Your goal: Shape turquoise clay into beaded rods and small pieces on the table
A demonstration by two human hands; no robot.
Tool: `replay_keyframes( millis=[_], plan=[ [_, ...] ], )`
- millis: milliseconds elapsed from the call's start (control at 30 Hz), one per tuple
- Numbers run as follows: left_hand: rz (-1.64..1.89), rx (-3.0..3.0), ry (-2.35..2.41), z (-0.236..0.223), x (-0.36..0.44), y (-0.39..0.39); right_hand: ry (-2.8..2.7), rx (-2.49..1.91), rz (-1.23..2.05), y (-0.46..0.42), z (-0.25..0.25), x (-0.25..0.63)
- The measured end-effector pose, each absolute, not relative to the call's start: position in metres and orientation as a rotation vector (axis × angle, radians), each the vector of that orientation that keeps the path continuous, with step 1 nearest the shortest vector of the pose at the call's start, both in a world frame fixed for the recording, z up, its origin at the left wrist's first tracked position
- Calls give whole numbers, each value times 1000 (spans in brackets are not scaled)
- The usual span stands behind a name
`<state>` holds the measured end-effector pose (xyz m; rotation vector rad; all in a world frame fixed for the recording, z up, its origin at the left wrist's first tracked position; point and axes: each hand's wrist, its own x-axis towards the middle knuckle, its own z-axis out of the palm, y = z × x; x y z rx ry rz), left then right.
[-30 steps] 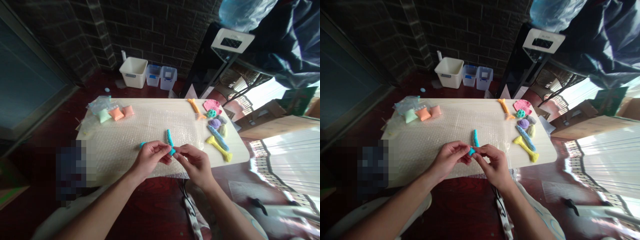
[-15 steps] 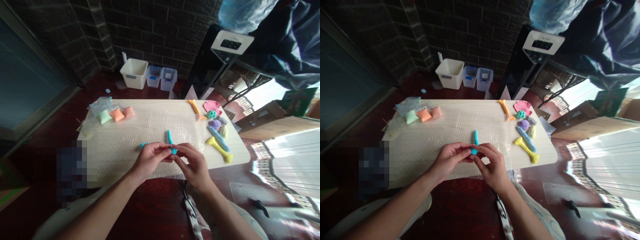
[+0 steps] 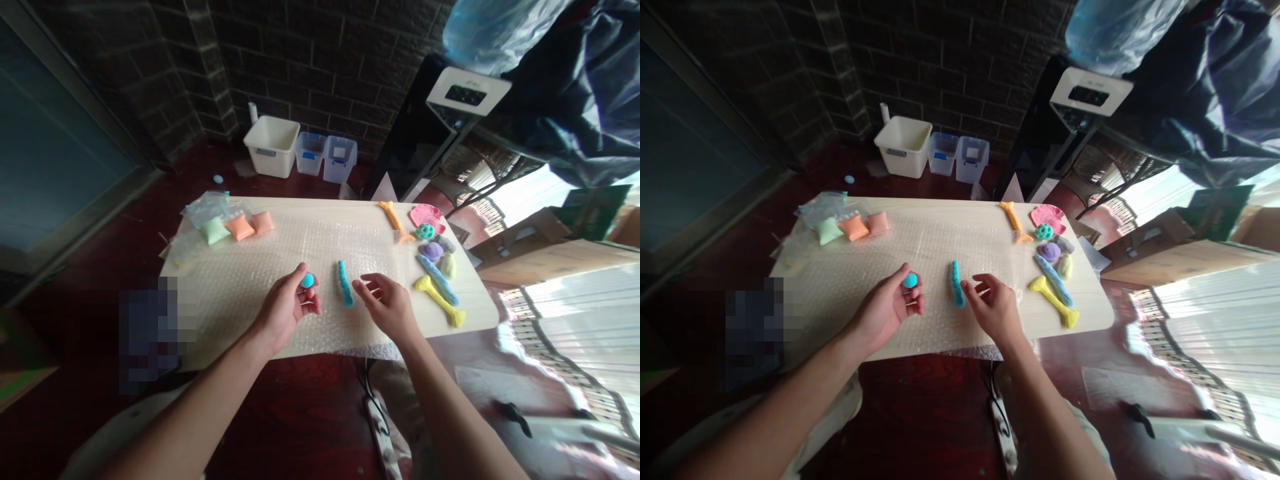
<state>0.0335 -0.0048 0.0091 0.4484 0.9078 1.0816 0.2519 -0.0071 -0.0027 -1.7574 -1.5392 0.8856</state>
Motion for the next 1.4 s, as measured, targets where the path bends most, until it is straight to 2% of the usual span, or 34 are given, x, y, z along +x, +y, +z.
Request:
replay_keyframes(
  millis=[200,300,433,567,667,867,1133,1400],
  plan=[
    [1079,545,862,9,27,-12,-1818,-1937,748,-2,-8,233],
    [1063,542,865,10,23,-14,-1730,-1909,839,1,-10,232],
    [1017,527,836,12,21,-15,-1364,-1599,1148,3,-4,233],
    [905,675,767,8,26,-17,-1169,-1177,1236,-1,10,228],
    [913,944,813,-2,31,-21,-1112,-1070,1275,-5,16,226],
    [924,1173,818,-14,39,-26,-1154,-1065,1290,-14,15,230],
    [949,1130,744,-10,45,-23,-1219,-1086,1369,-21,25,224],
    [954,1100,738,-5,45,-24,-1235,-1130,1302,-20,20,227]
  ],
)
